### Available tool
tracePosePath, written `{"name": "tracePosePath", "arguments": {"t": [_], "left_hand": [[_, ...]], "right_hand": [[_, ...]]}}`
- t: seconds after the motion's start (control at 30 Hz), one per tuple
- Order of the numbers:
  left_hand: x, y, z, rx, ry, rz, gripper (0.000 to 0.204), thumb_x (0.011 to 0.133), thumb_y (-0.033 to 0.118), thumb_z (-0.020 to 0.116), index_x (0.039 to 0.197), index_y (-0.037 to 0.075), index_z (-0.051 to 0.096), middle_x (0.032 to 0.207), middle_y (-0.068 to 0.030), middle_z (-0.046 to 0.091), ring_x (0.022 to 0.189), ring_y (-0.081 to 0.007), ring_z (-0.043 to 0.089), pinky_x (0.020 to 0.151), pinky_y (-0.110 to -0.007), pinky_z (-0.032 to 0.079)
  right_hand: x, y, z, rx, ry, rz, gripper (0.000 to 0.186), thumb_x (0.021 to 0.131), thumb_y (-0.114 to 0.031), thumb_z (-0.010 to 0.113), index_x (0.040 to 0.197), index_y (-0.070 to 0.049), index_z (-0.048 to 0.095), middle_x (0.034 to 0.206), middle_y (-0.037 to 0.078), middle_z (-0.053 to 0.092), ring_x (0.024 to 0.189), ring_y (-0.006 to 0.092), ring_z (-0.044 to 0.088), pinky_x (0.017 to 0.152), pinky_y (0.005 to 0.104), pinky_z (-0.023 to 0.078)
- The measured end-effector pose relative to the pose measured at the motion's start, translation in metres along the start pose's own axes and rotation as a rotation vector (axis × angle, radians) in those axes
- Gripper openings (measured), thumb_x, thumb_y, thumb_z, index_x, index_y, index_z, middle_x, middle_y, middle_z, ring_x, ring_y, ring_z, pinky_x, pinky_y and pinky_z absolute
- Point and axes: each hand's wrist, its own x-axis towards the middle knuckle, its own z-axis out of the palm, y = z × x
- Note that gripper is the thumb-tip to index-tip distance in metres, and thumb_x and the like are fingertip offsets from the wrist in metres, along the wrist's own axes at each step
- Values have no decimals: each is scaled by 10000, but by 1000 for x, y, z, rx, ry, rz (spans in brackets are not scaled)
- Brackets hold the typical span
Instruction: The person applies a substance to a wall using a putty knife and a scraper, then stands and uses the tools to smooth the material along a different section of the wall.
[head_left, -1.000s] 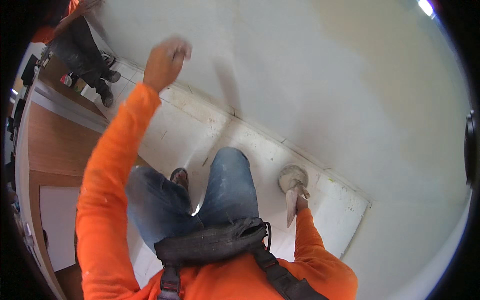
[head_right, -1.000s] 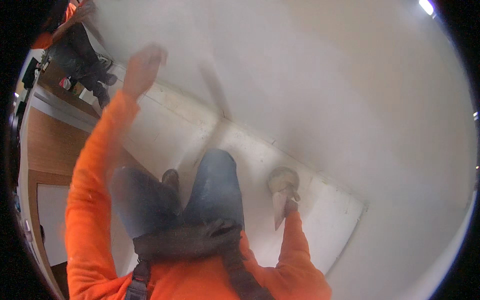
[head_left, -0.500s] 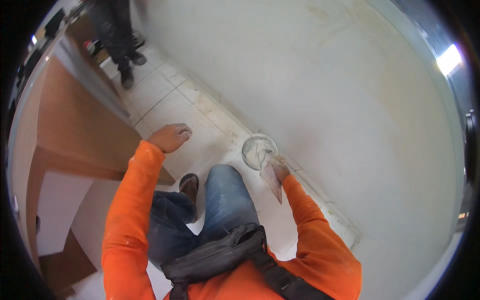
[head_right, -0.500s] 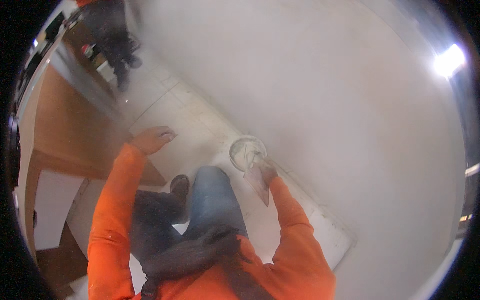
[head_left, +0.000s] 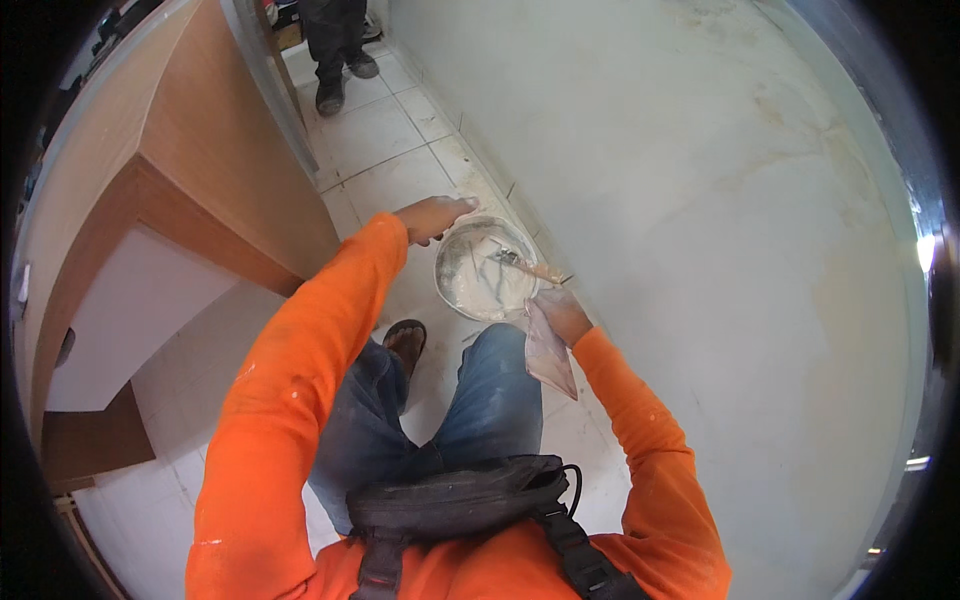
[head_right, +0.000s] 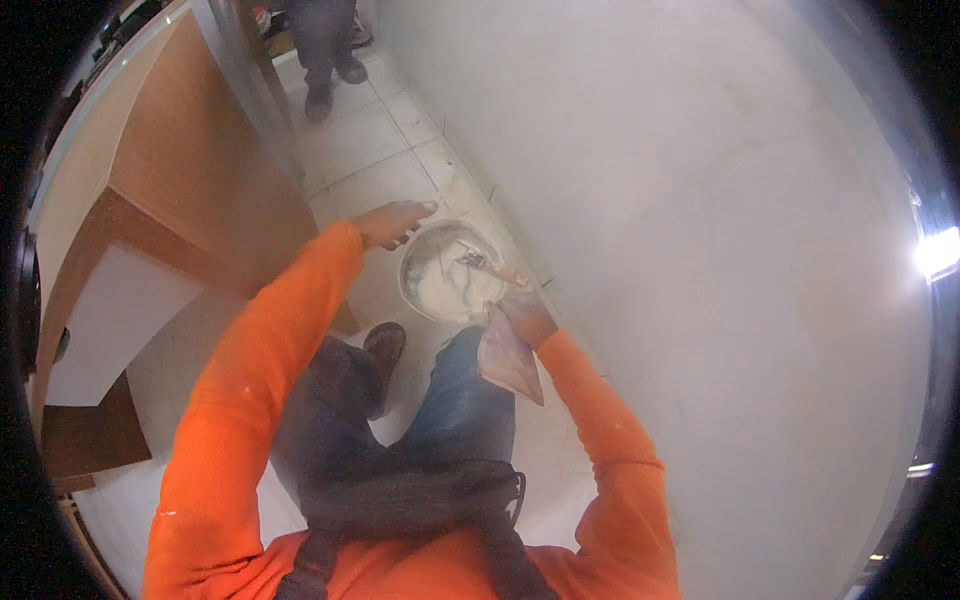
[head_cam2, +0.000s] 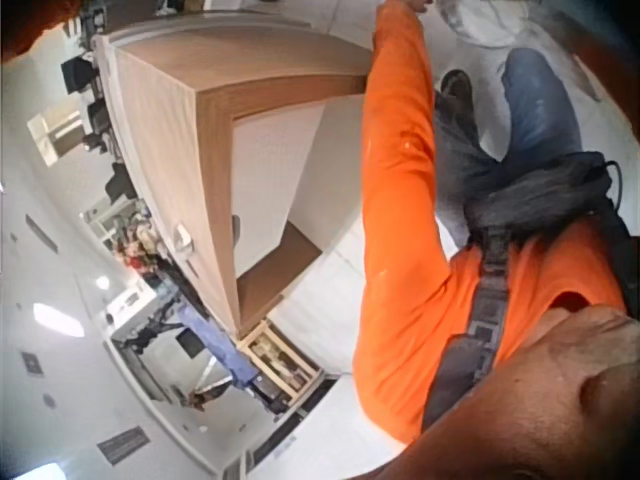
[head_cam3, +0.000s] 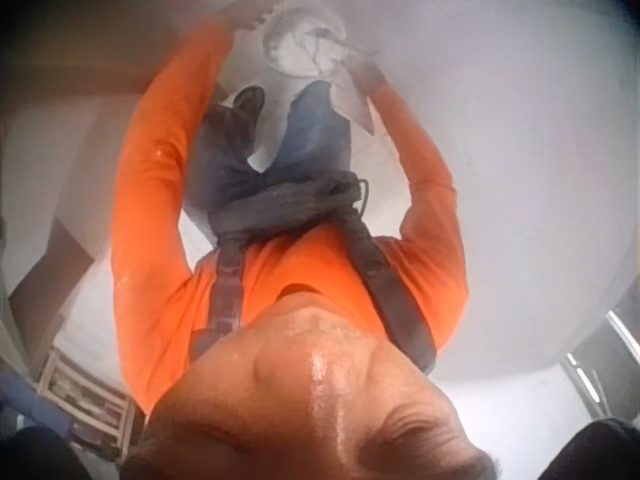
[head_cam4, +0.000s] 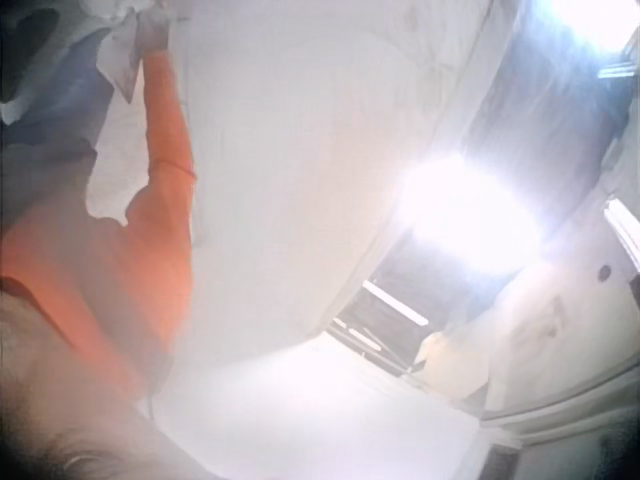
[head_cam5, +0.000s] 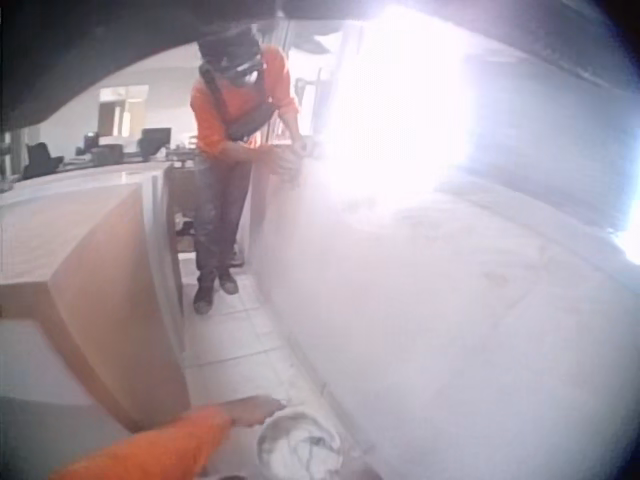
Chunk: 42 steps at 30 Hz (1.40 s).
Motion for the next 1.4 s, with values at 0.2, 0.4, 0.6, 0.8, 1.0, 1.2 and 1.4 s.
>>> {"name": "tracePosePath", "arguments": {"t": [0.2,0.4,0.6,0.8,1.0,1.2,1.4], "left_hand": [[11,-35,-1,-219,-277,-26,704,892,619,516,1304,53,591,1298,-167,597,1131,-300,608,947,-426,498],[3,-5,8,-22,-261,191,667,898,595,566,1268,44,623,1184,-156,664,990,-278,678,842,-362,558],[10,-2,7,24,-214,64,645,933,626,488,1356,151,591,1349,-148,583,1201,-321,565,1018,-441,436],[13,-5,7,-1,-255,140,643,923,641,493,1352,175,599,1301,-175,598,1168,-330,579,986,-461,468],[20,-9,1,201,-130,94,790,875,679,545,1246,-12,638,1168,-222,646,1003,-326,652,810,-414,551],[16,-14,-1,349,-30,178,835,864,694,541,1124,-89,671,1004,-241,680,873,-313,677,753,-399,545],[18,-8,-1,387,62,148,996,811,782,481,1157,-141,625,1204,-323,612,1119,-416,604,974,-416,448]], "right_hand": [[-6,-26,7,-134,74,-374,178,888,-109,519,740,-18,556,729,152,550,709,300,555,695,415,454],[-29,2,-14,121,132,-73,212,932,-185,572,935,21,622,841,117,640,792,202,605,756,335,478],[-10,-35,-54,-117,152,17,313,955,-248,622,1107,25,639,964,43,660,856,120,591,810,271,481],[6,-50,-53,421,277,61,304,885,-231,675,1091,-7,682,954,142,679,785,190,600,704,332,492],[4,-110,-97,-93,268,62,255,886,-166,674,1098,-25,685,938,122,692,804,165,647,742,301,513],[4,-86,-85,-474,245,-264,293,878,-175,647,1152,-76,673,1039,141,702,836,329,670,744,390,537],[3,-84,-70,-506,110,-189,314,899,-284,607,1169,-132,661,937,119,682,818,333,668,723,434,537]]}}
